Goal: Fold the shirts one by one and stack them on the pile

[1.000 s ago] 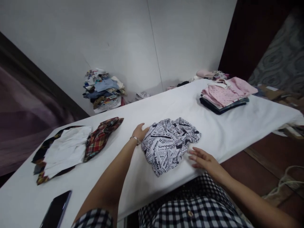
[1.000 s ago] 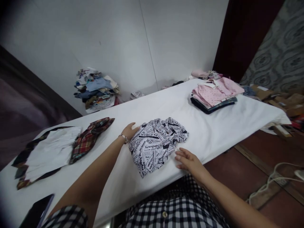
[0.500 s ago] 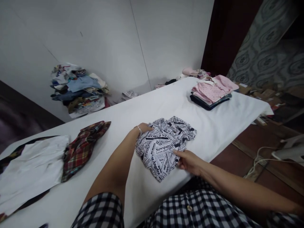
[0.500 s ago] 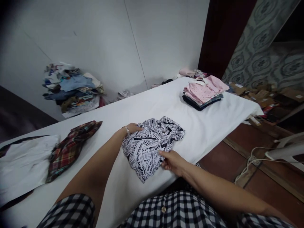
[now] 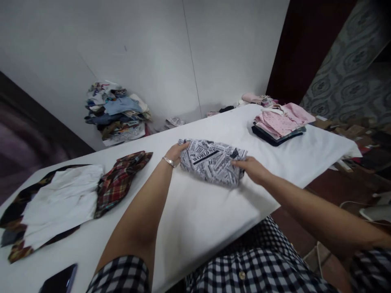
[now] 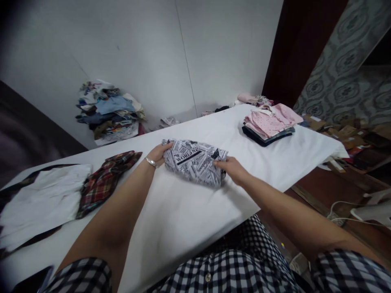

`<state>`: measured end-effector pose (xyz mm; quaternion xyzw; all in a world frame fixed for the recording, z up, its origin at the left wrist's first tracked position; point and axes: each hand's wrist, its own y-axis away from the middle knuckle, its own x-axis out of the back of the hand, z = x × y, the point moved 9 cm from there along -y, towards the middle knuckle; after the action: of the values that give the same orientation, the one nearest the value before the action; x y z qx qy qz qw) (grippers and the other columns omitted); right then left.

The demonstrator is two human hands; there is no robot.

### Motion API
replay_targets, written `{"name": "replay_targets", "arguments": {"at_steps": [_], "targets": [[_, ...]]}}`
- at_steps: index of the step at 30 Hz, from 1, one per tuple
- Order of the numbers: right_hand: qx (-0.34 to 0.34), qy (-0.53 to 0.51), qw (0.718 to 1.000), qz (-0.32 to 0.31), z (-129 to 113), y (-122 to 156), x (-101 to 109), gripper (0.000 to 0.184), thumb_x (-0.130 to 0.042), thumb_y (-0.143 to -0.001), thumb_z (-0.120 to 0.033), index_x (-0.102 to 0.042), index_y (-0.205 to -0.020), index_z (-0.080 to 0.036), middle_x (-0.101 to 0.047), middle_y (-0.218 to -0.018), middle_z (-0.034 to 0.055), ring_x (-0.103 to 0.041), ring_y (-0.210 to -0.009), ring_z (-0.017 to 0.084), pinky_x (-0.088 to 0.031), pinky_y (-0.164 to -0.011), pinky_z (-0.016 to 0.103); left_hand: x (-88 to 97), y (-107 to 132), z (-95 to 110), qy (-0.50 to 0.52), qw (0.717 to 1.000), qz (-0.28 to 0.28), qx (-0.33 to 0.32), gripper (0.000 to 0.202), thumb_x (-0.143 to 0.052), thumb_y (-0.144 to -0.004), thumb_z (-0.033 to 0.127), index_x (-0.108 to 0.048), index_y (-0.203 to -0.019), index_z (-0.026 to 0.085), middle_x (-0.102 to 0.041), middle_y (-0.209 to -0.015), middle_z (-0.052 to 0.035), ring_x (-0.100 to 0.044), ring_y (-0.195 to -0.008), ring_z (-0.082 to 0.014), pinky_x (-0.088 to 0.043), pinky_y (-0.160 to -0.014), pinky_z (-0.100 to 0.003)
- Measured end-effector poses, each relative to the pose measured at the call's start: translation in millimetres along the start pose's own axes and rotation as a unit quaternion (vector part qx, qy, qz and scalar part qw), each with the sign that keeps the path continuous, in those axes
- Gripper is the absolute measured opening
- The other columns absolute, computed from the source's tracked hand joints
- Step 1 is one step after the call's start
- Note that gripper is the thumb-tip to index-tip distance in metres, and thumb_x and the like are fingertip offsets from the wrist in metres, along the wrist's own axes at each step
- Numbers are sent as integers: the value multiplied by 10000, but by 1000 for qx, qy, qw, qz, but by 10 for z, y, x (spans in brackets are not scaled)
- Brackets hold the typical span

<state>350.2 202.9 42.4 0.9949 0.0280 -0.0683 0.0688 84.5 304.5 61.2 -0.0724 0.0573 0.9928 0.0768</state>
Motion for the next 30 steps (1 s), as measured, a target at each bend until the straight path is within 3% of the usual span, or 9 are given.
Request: {"name": "replay_targets", "arguments": {"at_steps": [3,6,9,13,15,18,23,26,30], "targets": [[167,83,982,-5,-697,-200,47,247,-757,-658,-242,-727,-882,-142,-724,-915,47,-657,-899,216,-476,-928,412,115,194,711,-20,984,51,-167,489,-790,-588,423,-676,-948,113,-724,-957,-96,-639,-1016,-264,-492,-922,-403],[320,182,928,-57,-1051,-94,9,244,-736,-716,-310,-732,-918,-173,-693,-1075,51,-614,-1044,236,-446,-972,407,212,606,954,-139,960,83,-229,474,-782,-606,430,-690,-968,139,-722,-978,-64,-632,-1020,-250,-468,-958,-416],[379,286,869,-136,-758,129,-18,178,-633,-821,-319,-741,-938,-238,-637,-1217,55,-574,-1138,239,-445,-986,393,154,1078,536,-292,932,41,-210,385,-747,-655,412,-711,-960,181,-710,-1061,-55,-612,-1065,-264,-441,-1001,-441],[355,445,787,-236,212,391,65,212,-592,-824,-273,-742,-973,-287,-613,-1260,57,-517,-1218,272,-422,-1020,457,-83,1671,-484,-442,869,-63,-212,140,-645,-752,302,-738,-849,263,-667,-1185,-12,-500,-1239,-245,-357,-1092,-429],[323,501,775,-208,558,420,232,265,-550,-817,-209,-742,-991,-263,-590,-1291,75,-470,-1264,307,-404,-1020,517,-78,1847,-860,-475,856,-43,-200,172,-589,-780,244,-737,-865,262,-661,-1199,-16,-464,-1275,-242,-355,-1096,-453],[283,542,767,-193,797,442,378,370,-489,-803,-136,-718,-1066,-259,-511,-1377,59,-390,-1328,316,-366,-1037,554,-9,1962,-1077,-493,852,13,-176,229,-541,-797,196,-731,-910,254,-649,-1223,-13,-464,-1273,-237,-342,-1106,-466],[229,511,795,-235,745,450,412,467,-477,-730,-91,-696,-1112,-248,-436,-1437,32,-343,-1361,293,-307,-1092,541,-50,1994,-971,-501,851,37,-152,273,-557,-787,209,-717,-1002,259,-641,-1237,-22,-491,-1245,-242,-363,-1091,-448],[159,428,863,-216,602,358,487,501,-521,-738,-141,-639,-1212,-250,-491,-1396,32,-400,-1329,271,-332,-1101,492,-172,2052,-926,-522,837,25,-162,341,-602,-764,236,-683,-1095,245,-596,-1300,-55,-478,-1255,-257,-328,-1111,-458],[63,313,942,-102,431,128,540,428,-585,-822,-328,-614,-1241,-245,-642,-1215,64,-577,-1145,273,-454,-1000,435,-190,2107,-971,-533,835,29,-130,595,-652,-723,259,-540,-1307,231,-490,-1408,-89,-363,-1347,-299,-274,-1126,-515]]}}
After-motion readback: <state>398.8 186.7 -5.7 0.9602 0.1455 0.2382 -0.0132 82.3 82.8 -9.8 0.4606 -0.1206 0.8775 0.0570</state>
